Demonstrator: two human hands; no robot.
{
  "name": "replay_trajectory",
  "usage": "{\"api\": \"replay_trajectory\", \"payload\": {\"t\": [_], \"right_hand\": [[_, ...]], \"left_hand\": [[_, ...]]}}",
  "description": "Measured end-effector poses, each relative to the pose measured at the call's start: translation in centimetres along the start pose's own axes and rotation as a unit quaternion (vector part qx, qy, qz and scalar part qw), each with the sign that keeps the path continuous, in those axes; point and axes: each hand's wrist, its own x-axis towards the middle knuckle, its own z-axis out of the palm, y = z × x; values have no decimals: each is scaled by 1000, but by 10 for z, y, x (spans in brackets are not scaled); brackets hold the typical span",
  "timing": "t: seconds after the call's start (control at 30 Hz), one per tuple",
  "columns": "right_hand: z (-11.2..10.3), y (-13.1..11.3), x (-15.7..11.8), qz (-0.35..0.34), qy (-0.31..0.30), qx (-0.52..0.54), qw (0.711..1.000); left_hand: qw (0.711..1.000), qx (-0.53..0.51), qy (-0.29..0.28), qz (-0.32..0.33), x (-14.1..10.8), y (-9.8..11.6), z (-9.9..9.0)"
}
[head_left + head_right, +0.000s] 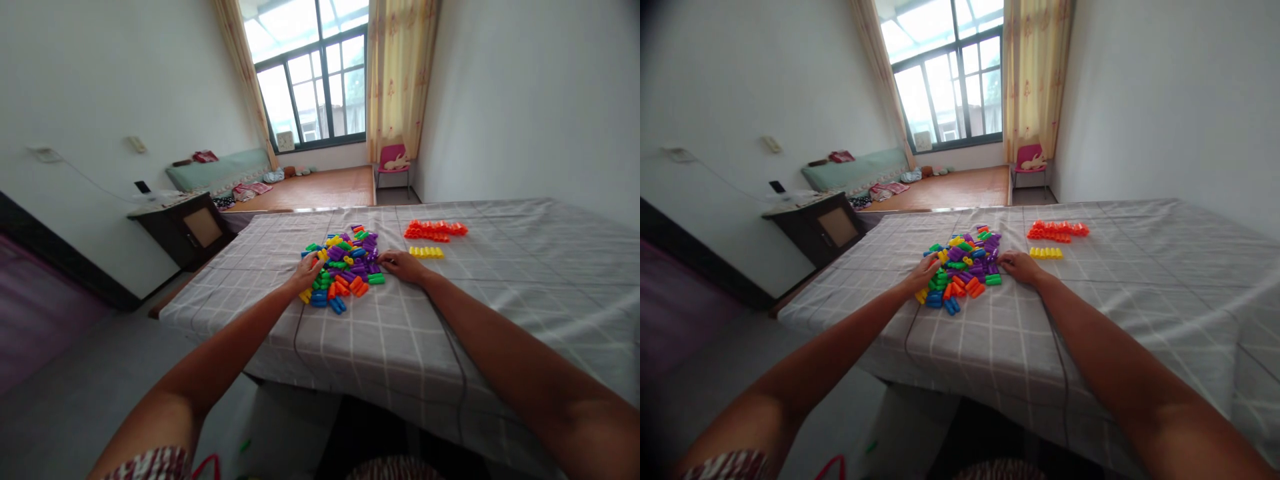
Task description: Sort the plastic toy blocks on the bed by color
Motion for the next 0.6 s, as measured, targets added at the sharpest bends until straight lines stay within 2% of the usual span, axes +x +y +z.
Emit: {"api": "replay_trajectory", "payload": {"t": [0.1, 0.2, 0.3, 0.37, 0.47, 0.53, 0.6], "right_hand": [[0, 0, -2, 7, 6, 4, 1000], [0, 1, -2, 35, 12, -4, 999], [0, 0, -3, 64, 26, -15, 998], [0, -1, -3, 72, 36, -16, 997], [1, -6, -4, 75, 38, -13, 996], [4, -10, -4, 69, 37, -12, 997], [6, -18, -4, 44, 48, -14, 998]], "left_hand": [[995, -58, 27, 71, 22, 25, 7], [984, -116, 81, 112, 51, 25, -2], [974, -138, 170, 63, 77, -3, -19], [972, -146, 186, -18, 87, -31, -26], [948, -206, 195, -142, 90, -70, -22], [940, -232, 198, -153, 89, -89, -15], [950, -227, 183, -110, 88, -100, -8]]}}
